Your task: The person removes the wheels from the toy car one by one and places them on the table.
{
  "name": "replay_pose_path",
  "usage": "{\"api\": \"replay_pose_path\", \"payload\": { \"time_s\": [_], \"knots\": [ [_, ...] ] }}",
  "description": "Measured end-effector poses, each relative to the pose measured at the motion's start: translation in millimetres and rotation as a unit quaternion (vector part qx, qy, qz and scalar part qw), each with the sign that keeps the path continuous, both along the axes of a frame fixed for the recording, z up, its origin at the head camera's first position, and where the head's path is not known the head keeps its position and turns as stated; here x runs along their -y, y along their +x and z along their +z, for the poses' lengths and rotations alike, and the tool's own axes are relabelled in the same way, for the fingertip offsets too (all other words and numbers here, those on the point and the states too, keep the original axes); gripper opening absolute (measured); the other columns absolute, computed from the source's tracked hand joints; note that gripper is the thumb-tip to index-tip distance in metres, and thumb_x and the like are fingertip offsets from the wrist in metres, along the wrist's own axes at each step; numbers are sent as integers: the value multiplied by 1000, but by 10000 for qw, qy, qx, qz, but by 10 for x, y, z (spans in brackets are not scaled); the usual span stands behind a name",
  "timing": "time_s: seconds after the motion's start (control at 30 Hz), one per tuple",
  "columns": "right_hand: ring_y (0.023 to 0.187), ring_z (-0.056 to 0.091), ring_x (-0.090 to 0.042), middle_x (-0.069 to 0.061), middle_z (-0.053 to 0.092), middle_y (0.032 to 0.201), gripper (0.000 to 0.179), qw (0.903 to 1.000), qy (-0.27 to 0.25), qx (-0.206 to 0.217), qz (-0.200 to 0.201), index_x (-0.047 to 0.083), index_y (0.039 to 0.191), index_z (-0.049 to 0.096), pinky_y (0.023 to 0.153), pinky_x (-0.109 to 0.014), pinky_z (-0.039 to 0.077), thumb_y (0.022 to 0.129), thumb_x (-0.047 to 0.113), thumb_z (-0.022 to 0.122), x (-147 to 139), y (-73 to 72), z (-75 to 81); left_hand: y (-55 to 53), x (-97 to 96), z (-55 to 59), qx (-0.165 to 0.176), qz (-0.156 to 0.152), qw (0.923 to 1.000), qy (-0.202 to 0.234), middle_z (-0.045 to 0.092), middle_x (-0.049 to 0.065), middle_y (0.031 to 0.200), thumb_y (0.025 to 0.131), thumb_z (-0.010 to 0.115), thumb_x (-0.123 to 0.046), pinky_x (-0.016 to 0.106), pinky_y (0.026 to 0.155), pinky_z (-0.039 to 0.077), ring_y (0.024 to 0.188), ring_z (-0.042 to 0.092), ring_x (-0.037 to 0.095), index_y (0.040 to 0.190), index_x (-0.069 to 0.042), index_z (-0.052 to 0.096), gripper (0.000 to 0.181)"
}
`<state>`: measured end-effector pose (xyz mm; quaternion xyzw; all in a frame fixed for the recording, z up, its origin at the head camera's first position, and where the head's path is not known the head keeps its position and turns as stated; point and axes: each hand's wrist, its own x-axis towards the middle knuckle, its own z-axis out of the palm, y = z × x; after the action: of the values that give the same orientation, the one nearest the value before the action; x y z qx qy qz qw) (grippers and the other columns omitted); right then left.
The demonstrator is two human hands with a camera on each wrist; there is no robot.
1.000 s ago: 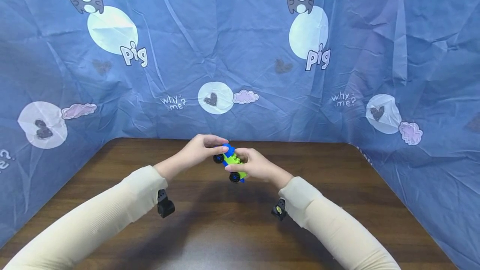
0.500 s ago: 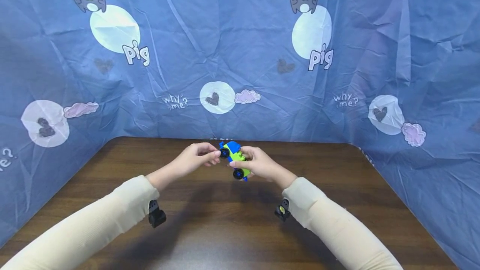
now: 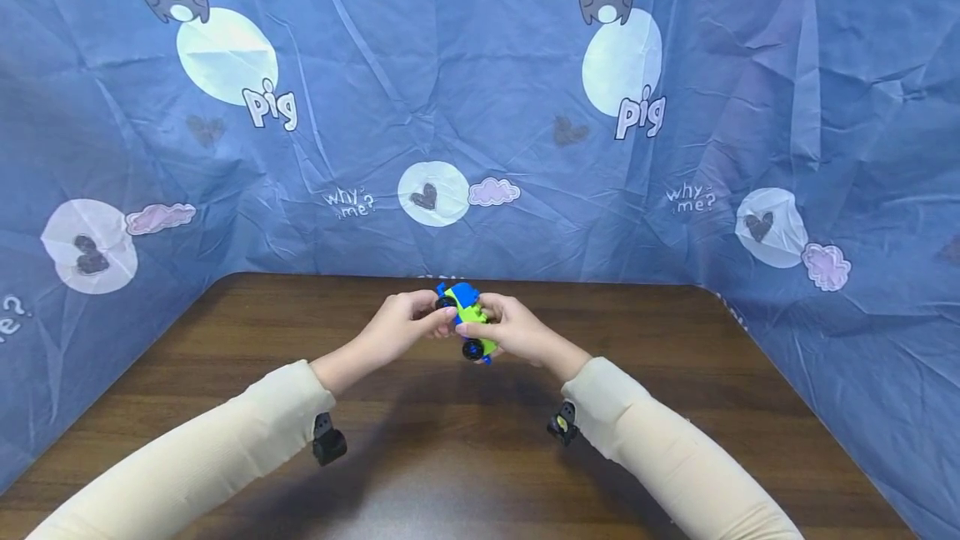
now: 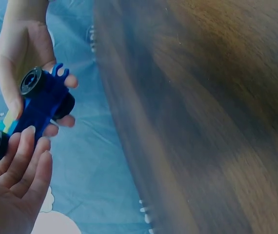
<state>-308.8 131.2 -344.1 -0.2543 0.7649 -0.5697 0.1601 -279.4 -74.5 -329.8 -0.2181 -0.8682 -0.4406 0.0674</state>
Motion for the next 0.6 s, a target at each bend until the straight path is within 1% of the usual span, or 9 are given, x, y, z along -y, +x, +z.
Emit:
{"api": "replay_pose_path", "payload": {
  "time_s": [0.13,0.23,0.4,0.53,0.6],
  "knots": [
    [80,70,-20,-27,65,107,41,9997,73,-180,-160,-6,124,51,73,-60,55,93,17,66,12,15,-3,-9,-29,-35,-244,191,9995,-21,65,-1,66,96,62,-30,20,52,42,58,53,8,75,-10,61,29],
    [78,71,-19,-28,67,105,40,9989,185,-335,-265,-6,122,52,71,-58,56,92,17,67,18,25,-13,-16,-40,-64,-384,251,9989,-83,60,-3,61,96,61,-31,20,48,35,53,46,8,71,-11,58,32],
    [77,71,-18,-30,67,102,38,9981,244,-491,-292,-9,117,54,68,-54,58,92,16,68,27,29,-27,-12,-52,-86,-643,305,9973,-175,58,-5,57,95,63,-28,19,45,34,49,44,6,68,-11,59,32],
    [74,71,-18,-33,65,101,36,9980,217,-512,-304,-10,114,55,68,-55,58,92,15,68,33,38,-19,1,-65,-80,-725,394,9965,-139,59,-5,56,94,64,-28,18,44,32,48,43,5,67,-11,60,32],
    [74,70,-17,-32,66,100,35,9973,276,-592,-336,-9,113,56,66,-53,58,92,16,68,35,38,-16,10,-73,-74,-781,442,9959,-117,59,-4,55,94,65,-27,18,44,32,47,43,5,66,-11,61,32]
  ]
}}
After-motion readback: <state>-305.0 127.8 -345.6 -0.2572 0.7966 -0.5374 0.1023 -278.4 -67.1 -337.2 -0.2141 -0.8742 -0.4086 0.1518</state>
